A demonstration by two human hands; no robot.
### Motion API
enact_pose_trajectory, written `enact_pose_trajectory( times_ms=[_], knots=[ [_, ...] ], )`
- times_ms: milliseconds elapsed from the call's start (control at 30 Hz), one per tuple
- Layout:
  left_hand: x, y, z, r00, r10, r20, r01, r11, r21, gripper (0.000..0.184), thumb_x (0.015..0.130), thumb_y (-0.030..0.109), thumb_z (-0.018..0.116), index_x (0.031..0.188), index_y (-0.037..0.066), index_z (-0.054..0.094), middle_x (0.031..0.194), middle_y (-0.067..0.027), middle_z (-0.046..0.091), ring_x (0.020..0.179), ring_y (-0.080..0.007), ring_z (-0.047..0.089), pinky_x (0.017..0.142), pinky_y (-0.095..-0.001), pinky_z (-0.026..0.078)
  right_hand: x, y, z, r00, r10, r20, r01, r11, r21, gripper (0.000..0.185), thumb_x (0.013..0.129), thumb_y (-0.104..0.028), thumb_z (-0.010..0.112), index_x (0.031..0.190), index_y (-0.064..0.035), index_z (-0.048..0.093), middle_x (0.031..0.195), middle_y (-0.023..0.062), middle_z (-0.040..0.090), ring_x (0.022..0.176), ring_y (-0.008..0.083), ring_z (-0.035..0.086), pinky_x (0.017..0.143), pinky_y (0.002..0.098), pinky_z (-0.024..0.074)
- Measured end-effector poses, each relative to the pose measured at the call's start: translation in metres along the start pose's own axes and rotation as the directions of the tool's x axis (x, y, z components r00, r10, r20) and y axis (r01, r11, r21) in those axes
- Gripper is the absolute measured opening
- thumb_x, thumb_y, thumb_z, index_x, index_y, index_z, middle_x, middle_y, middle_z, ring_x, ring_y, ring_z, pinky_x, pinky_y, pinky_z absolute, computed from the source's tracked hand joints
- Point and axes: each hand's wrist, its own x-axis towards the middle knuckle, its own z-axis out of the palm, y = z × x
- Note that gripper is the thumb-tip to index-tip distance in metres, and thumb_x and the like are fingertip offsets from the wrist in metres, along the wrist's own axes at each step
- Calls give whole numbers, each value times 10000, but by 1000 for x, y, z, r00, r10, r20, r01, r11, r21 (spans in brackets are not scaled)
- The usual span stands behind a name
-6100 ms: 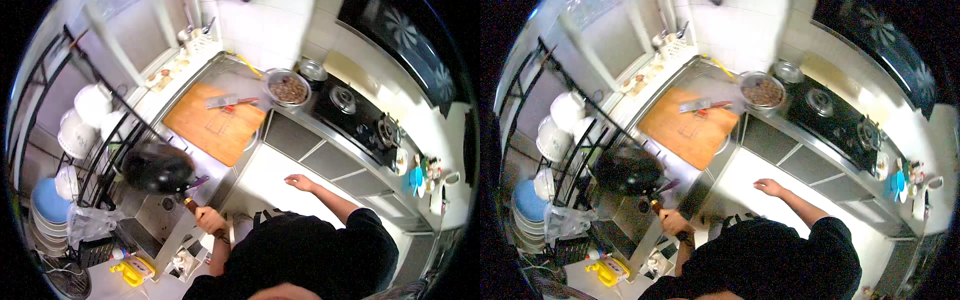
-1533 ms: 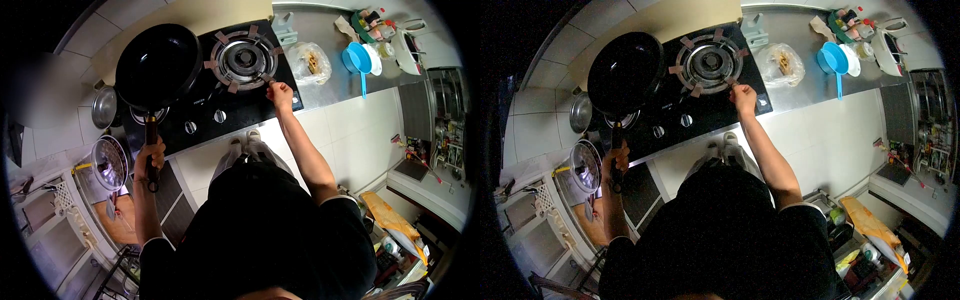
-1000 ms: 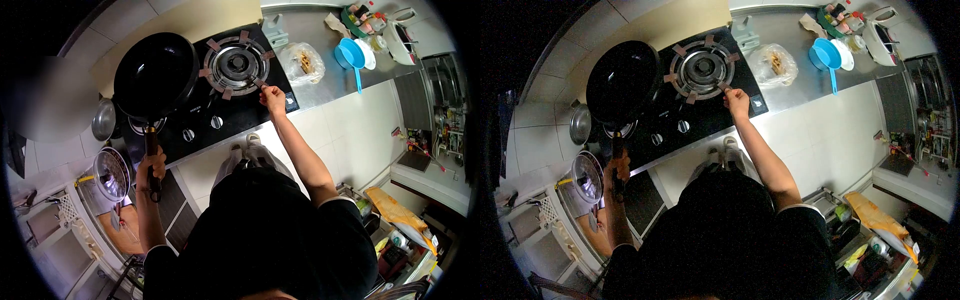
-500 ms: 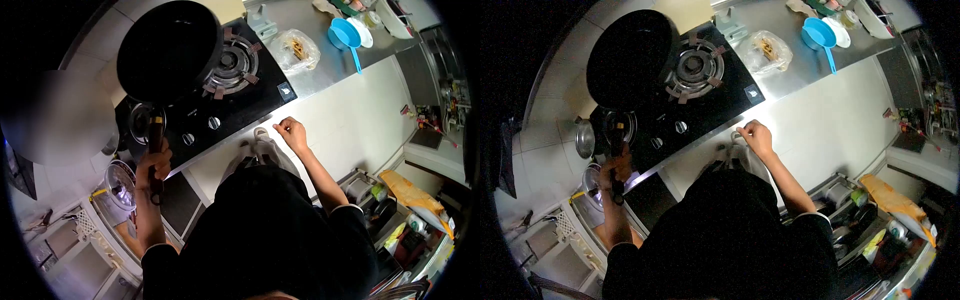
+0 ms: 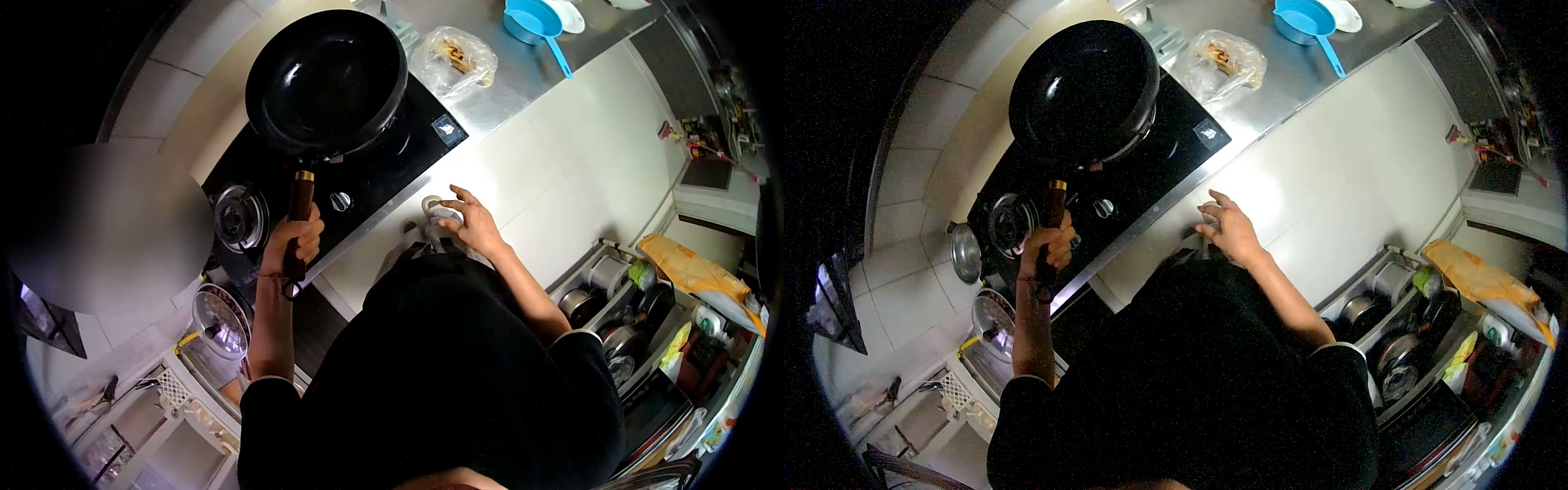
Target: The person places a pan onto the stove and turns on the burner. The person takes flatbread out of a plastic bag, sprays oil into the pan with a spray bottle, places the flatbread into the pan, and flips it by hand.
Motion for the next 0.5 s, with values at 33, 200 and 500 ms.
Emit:
enact_pose_trajectory(
  times_ms=[33, 200, 500],
  knots=[
    [-2, -2, -1, 1000, -7, 4, 7, 1000, 1, 204, 715, 147, 564, 789, 68, 392, 526, 23, 375, 359, -46, 358, 352, -163, 322, -2, 4, 0, 1000, -2, -13, 2, 1000, -9, 332, 723, -197, 579, 1022, -58, 542, 1225, 137, 360, 1030, 289, 443, 866, 334, 379],
    [-12, -13, -10, 998, -48, 51, 51, 998, -44, 192, 729, 165, 551, 775, 89, 380, 525, 27, 375, 377, -44, 368, 368, -160, 317, -4, 21, 7, 1000, -11, -22, 10, 999, -36, 307, 735, -222, 569, 1001, -69, 553, 1191, 124, 401, 1001, 281, 469, 837, 336, 398],
    [-24, -1, -7, 989, 31, -144, 0, 977, 212, 514, 816, 337, 431, 1165, -28, 336, 707, -70, 493, 463, -67, 453, 414, -171, 387, 14, 9, 10, 980, -189, 54, 192, 979, -64, 315, 741, -216, 562, 995, -30, 550, 1060, 118, 510, 892, 278, 517, 760, 336, 429]
  ],
)
